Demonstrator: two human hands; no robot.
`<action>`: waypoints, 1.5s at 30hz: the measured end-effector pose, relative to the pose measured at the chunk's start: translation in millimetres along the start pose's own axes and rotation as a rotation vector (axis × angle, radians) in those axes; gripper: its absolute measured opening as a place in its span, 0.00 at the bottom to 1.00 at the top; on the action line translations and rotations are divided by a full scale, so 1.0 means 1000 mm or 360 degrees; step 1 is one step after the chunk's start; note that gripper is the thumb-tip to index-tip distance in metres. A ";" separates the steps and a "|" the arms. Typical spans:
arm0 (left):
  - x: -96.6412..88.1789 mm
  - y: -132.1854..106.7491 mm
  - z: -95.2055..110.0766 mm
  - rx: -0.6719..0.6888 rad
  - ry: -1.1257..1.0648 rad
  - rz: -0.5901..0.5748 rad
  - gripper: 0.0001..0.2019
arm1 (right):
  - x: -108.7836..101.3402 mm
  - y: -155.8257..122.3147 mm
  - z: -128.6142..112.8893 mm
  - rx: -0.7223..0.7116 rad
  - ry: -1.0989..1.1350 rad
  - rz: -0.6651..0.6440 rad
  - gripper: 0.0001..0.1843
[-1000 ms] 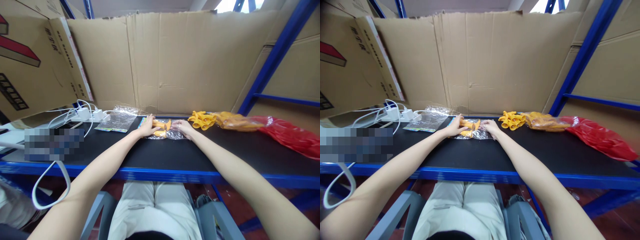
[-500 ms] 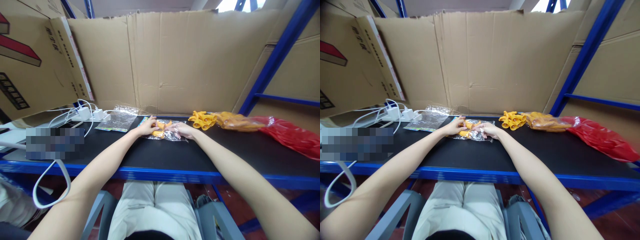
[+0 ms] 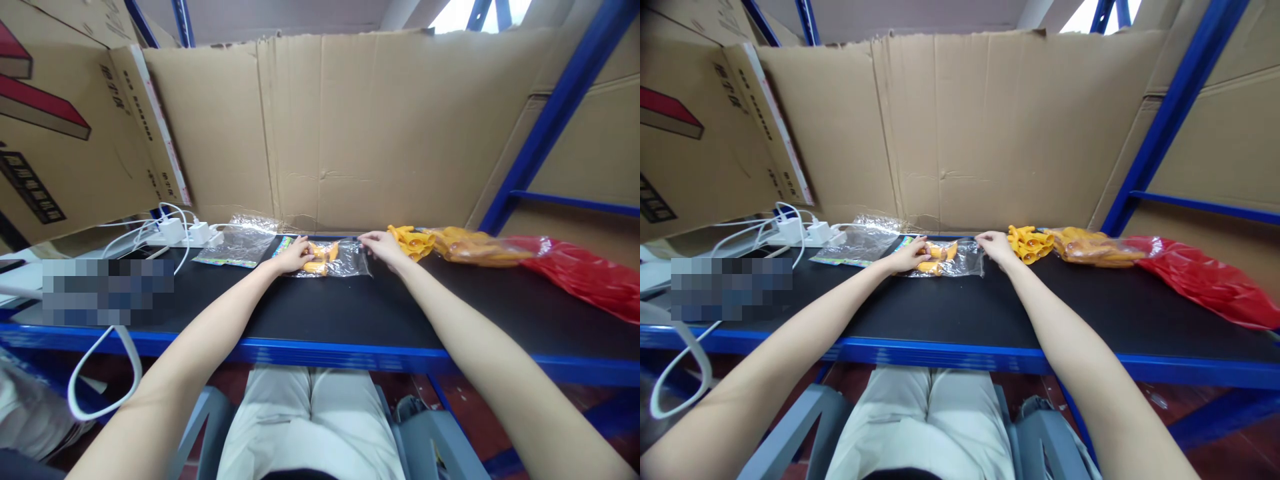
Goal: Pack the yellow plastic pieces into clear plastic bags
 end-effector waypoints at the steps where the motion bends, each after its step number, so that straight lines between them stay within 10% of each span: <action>1: 0.000 0.000 -0.004 -0.0020 0.0009 0.0009 0.05 | -0.011 0.003 -0.001 -0.0111 -0.0249 0.0123 0.11; 7: -0.004 0.000 -0.022 -0.0074 0.0075 0.0084 0.04 | -0.040 0.004 0.014 0.0021 -0.1337 0.0205 0.10; 15: -0.008 -0.002 -0.021 -0.0117 0.0100 0.0082 0.04 | -0.020 0.009 0.005 -0.0231 -0.0919 -0.0158 0.15; 26: -0.006 -0.001 -0.023 -0.0095 0.0137 0.0074 0.03 | -0.013 0.005 0.025 -0.0360 -0.1382 -0.0260 0.20; 32: -0.006 -0.001 -0.022 -0.0088 0.0134 0.0075 0.03 | -0.014 0.002 0.002 -0.0592 -0.1393 -0.0077 0.20; 45: -0.006 -0.003 -0.007 -0.0015 0.0092 0.0038 0.04 | 0.007 -0.013 -0.023 -0.0749 -0.1175 -0.0459 0.27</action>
Point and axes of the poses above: each hand's wrist, its own y-axis towards the middle knuckle, its own x-axis out of the palm, z = x × y, the point moved 5 cm from there along y, towards the middle knuckle, and after that the axes turned 11 degrees about y, right-handed, at the moved point
